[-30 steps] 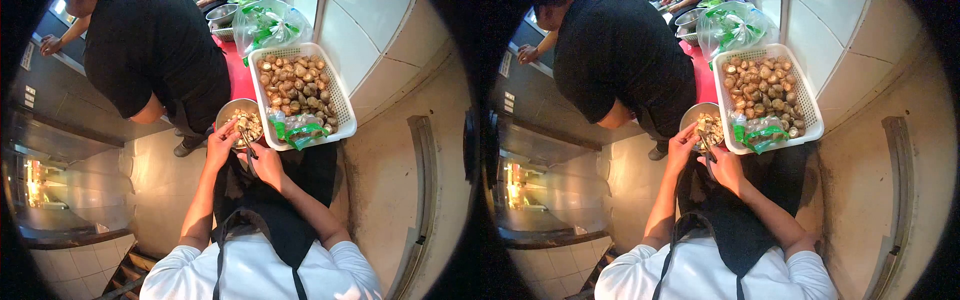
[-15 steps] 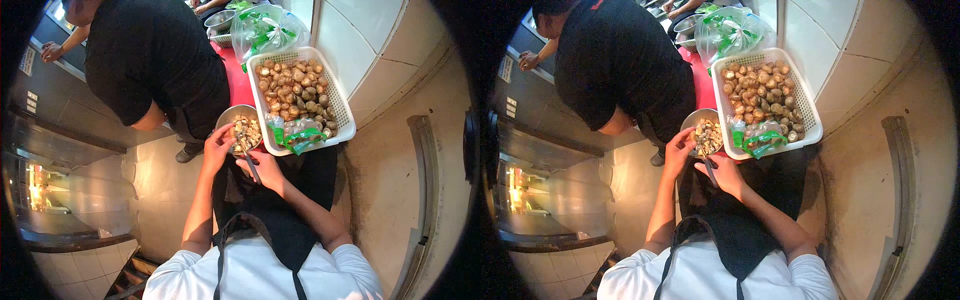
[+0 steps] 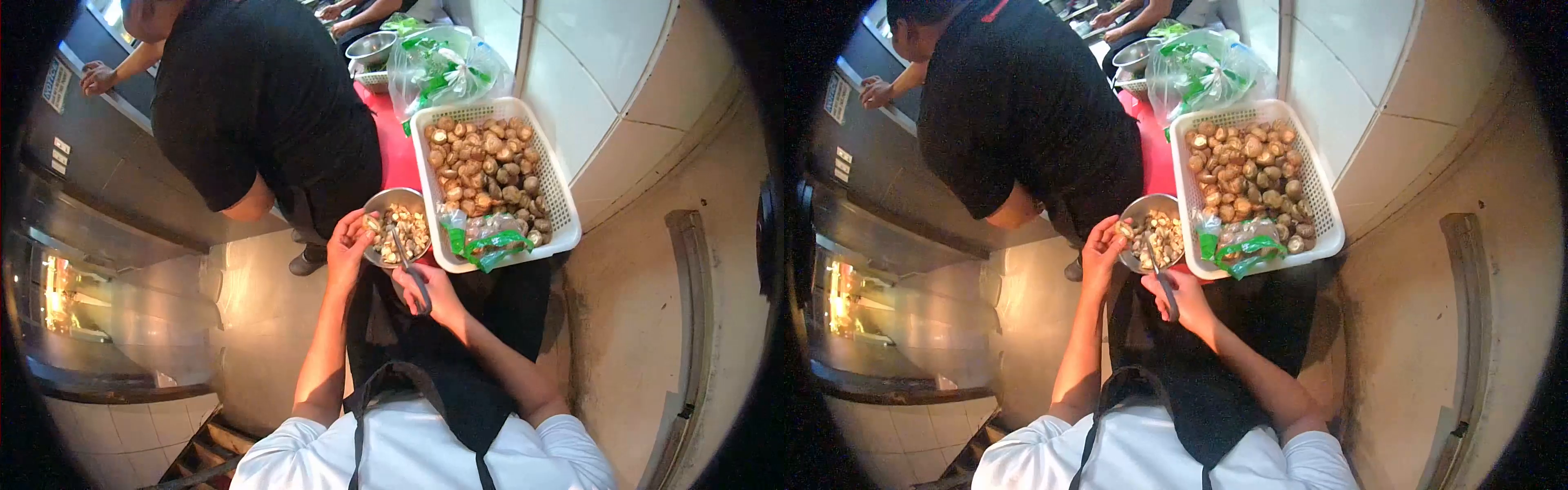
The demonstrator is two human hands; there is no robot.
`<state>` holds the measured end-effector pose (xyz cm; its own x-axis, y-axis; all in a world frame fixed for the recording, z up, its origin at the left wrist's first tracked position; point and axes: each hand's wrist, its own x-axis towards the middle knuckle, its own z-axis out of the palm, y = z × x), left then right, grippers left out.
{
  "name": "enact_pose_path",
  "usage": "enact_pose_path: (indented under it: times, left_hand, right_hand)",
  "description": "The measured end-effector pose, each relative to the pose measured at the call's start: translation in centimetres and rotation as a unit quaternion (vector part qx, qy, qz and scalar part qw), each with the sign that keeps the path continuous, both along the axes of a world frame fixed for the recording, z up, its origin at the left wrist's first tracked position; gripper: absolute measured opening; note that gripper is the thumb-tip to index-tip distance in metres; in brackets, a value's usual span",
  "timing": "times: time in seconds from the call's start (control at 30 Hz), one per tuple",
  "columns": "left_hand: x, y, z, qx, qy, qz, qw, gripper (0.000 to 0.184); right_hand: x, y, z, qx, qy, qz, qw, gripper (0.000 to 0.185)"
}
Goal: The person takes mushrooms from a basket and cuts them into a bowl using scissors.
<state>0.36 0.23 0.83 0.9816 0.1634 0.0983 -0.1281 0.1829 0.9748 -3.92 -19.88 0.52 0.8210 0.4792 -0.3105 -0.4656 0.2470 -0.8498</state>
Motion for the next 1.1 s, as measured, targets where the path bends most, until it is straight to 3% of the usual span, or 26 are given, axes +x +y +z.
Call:
enact_pose_path:
  times: [0.13,0.27,0.37,0.47,0.5,0.6,0.67,0.77,0.83,0.9,0.97,1.03,1.1]
  left_hand:
    - [1.8,-1.4,1.3,0.145,-0.013,0.025,0.989,0.040]
    - [5.0,-6.5,5.9,0.206,-0.116,-0.041,0.971,0.032]
    - [6.4,-11.9,9.4,0.227,-0.198,0.031,0.953,0.028]
    - [6.7,-13.3,10.4,0.293,-0.139,-0.053,0.944,0.035]
    - [6.3,-13.5,9.9,0.279,-0.106,-0.125,0.946,0.029]
    - [3.0,-15.2,10.6,0.376,-0.096,-0.348,0.853,0.025]
    - [0.9,-17.4,9.0,0.492,-0.187,-0.304,0.794,0.014]
    - [0.3,-19.7,4.8,0.533,-0.255,-0.205,0.780,0.020]
    - [0.7,-20.3,4.5,0.507,-0.253,-0.191,0.802,0.024]
    - [1.1,-20.9,4.4,0.477,-0.231,-0.183,0.828,0.028]
    - [1.3,-20.8,4.9,0.463,-0.246,-0.151,0.838,0.033]
    - [1.9,-20.7,3.2,0.496,-0.232,-0.155,0.822,0.033]
    - [1.9,-20.9,2.9,0.520,-0.232,-0.150,0.808,0.032]
  right_hand:
    - [-1.1,-0.2,-1.7,-0.024,-0.026,0.001,0.999,0.032]
    - [-2.1,-0.8,-1.8,-0.029,-0.046,0.019,0.998,0.034]
    - [-2.1,-1.0,-1.6,-0.044,-0.081,0.035,0.995,0.034]
    - [-2.0,-1.6,-2.3,-0.061,-0.115,0.030,0.991,0.035]
    - [-2.1,-1.8,-2.4,-0.066,-0.115,0.030,0.991,0.034]
    - [-2.0,-2.4,-4.0,-0.023,-0.135,0.015,0.990,0.032]
    - [-2.0,-1.3,-11.1,0.076,-0.138,0.015,0.987,0.034]
    - [-2.2,1.3,-16.9,0.186,-0.009,-0.041,0.982,0.042]
    - [-0.7,0.0,-13.3,0.172,0.112,0.082,0.975,0.043]
    - [-0.5,-0.7,-10.2,0.085,0.016,0.110,0.990,0.042]
    - [-1.3,-1.2,-12.0,0.195,0.038,0.054,0.979,0.037]
    - [-0.8,-1.2,-16.4,0.152,-0.010,0.066,0.986,0.044]
    - [-0.3,-1.5,-15.7,0.131,-0.032,0.065,0.989,0.042]
